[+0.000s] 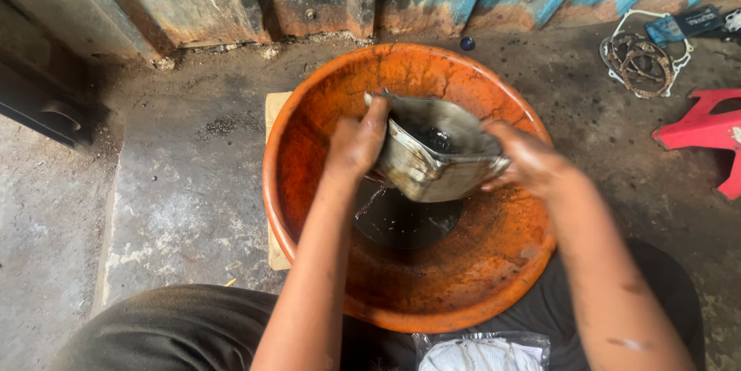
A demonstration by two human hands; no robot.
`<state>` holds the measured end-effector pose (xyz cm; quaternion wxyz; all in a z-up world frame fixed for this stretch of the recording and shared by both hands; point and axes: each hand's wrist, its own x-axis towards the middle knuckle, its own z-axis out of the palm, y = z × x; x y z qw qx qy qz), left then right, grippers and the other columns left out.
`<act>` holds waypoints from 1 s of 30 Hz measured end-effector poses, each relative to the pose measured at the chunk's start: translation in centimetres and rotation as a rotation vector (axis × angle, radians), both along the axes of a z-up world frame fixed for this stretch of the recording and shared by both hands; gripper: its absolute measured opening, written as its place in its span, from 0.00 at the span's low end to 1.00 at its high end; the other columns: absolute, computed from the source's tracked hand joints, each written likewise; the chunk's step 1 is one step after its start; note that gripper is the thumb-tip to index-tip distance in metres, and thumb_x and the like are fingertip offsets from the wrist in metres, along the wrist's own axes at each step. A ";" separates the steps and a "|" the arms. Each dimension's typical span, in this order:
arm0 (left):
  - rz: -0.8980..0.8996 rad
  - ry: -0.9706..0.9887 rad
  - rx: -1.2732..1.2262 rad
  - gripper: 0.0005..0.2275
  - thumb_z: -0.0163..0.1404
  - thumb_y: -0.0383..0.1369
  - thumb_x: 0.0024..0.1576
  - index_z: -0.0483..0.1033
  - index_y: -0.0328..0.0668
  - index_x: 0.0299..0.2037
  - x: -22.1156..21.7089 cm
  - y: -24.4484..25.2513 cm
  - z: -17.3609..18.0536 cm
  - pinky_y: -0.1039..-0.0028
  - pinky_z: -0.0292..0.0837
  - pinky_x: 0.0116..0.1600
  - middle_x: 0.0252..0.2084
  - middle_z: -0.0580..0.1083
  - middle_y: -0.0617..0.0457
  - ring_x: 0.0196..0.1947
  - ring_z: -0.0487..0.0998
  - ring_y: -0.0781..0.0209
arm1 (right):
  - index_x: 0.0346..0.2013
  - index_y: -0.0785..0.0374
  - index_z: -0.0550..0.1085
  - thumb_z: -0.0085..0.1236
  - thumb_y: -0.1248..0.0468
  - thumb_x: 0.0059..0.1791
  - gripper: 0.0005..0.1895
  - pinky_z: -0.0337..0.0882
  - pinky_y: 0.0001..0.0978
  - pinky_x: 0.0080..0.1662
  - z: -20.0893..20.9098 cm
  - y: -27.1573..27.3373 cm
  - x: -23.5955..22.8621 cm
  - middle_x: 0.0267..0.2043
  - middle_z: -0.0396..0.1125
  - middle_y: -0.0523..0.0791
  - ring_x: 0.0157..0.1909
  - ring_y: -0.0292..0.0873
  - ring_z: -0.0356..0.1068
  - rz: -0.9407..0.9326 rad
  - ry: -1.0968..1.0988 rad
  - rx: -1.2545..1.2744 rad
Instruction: The person washes a metal engine component in a basin of dark liquid by hand, scrubbing the internal and external surfaces.
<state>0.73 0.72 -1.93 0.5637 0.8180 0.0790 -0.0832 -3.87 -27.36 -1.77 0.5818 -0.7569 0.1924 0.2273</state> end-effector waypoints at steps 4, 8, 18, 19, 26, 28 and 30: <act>-0.041 0.124 -0.466 0.35 0.44 0.57 0.51 0.78 0.23 0.46 -0.4 -3.7 -3.3 0.61 0.75 0.47 0.45 0.80 0.31 0.44 0.82 0.42 | 0.70 0.59 0.57 0.32 0.28 0.49 0.47 0.75 0.50 0.45 2.5 -2.8 -1.7 0.68 0.60 0.53 0.51 0.54 0.73 -0.132 -0.238 -0.185; -0.247 0.303 -1.025 0.29 0.43 0.53 0.55 0.70 0.29 0.52 -3.2 -6.4 -3.7 0.60 0.79 0.51 0.40 0.79 0.34 0.41 0.82 0.45 | 0.61 0.72 0.76 0.27 0.28 0.55 0.52 0.70 0.41 0.53 3.6 -4.7 -2.6 0.53 0.73 0.61 0.50 0.49 0.72 -0.245 -0.570 -0.472; -0.028 -0.136 -1.084 0.34 0.61 0.45 0.48 0.65 0.29 0.61 -4.2 -5.7 1.2 0.60 0.80 0.48 0.49 0.76 0.41 0.43 0.81 0.49 | 0.66 0.58 0.63 0.47 0.29 0.48 0.45 0.67 0.53 0.65 4.7 0.7 -0.9 0.64 0.65 0.50 0.64 0.49 0.69 -0.349 -0.706 0.613; -0.013 -0.202 -1.035 0.37 0.62 0.45 0.47 0.65 0.27 0.62 -3.5 -4.9 1.5 0.61 0.80 0.48 0.50 0.76 0.40 0.44 0.82 0.49 | 0.68 0.58 0.63 0.49 0.29 0.46 0.47 0.65 0.52 0.67 4.5 1.7 -0.6 0.66 0.65 0.50 0.66 0.50 0.68 -0.358 -0.706 0.629; 0.186 -0.593 -0.583 0.36 0.64 0.45 0.55 0.69 0.19 0.64 -1.0 -0.9 0.6 0.65 0.62 0.69 0.62 0.74 0.34 0.63 0.74 0.49 | 0.66 0.58 0.63 0.57 0.32 0.43 0.47 0.68 0.57 0.64 2.7 6.5 -1.0 0.70 0.58 0.56 0.69 0.58 0.63 -0.168 -0.369 0.929; 0.218 -0.533 -0.485 0.33 0.62 0.46 0.51 0.73 0.23 0.59 -1.0 -0.1 0.8 0.66 0.65 0.67 0.58 0.77 0.36 0.59 0.77 0.50 | 0.65 0.57 0.64 0.60 0.37 0.42 0.44 0.69 0.62 0.61 1.2 6.8 -0.8 0.68 0.60 0.56 0.66 0.58 0.65 -0.102 -0.305 0.927; 0.213 -0.496 -0.411 0.31 0.61 0.46 0.49 0.76 0.25 0.56 -1.0 0.6 1.2 0.67 0.67 0.65 0.55 0.79 0.38 0.56 0.79 0.52 | 0.63 0.58 0.65 0.62 0.46 0.42 0.38 0.71 0.63 0.59 -0.7 6.3 -0.1 0.67 0.61 0.52 0.64 0.56 0.66 -0.123 -0.202 0.781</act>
